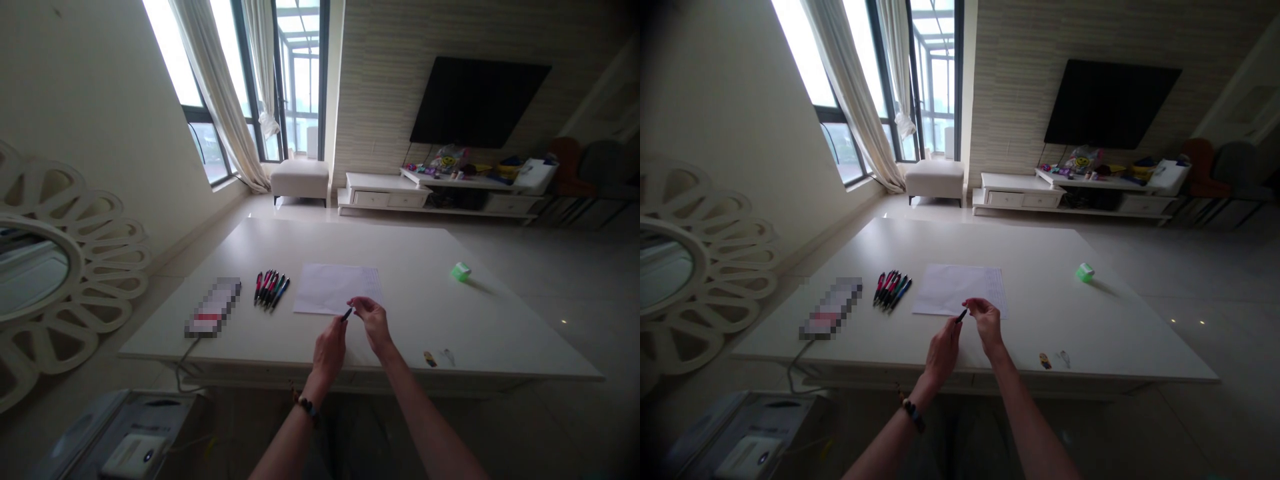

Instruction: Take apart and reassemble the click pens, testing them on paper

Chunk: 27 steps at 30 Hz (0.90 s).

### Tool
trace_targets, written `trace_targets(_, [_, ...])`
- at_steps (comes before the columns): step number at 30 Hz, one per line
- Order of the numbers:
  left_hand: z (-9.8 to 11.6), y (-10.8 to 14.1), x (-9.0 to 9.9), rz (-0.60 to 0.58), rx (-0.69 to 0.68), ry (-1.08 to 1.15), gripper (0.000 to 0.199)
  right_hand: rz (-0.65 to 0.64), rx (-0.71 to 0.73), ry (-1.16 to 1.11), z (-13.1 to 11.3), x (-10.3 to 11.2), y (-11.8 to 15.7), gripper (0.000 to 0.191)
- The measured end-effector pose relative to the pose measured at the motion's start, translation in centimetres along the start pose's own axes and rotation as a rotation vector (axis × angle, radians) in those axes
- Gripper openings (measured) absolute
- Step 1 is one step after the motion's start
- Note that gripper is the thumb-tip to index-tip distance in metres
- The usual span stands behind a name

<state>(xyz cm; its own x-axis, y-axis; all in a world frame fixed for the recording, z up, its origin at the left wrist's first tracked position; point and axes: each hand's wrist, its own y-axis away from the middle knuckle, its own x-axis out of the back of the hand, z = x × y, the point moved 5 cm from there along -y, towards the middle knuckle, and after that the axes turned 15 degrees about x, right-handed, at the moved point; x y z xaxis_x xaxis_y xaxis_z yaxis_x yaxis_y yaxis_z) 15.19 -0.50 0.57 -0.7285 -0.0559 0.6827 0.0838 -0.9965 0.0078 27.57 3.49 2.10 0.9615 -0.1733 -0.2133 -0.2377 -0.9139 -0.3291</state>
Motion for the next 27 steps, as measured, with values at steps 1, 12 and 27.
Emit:
trace_targets(1, [0.0, 0.0, 0.0, -0.003, 0.006, -0.004, 0.029, -0.008, -0.005, 0.0, 0.1, -0.1, 0.1, 0.026])
trace_targets(12, [0.0, 0.1, -0.1, 0.016, -0.058, -0.01, 0.028, 0.011, -0.003, 0.068, 1.2, 1.0, 0.0, 0.029])
trace_targets(27, [-0.2, 0.0, -0.3, 0.005, -0.045, -0.007, 0.029, -0.061, 0.028, 0.155, 0.9, 1.0, 0.2, 0.036])
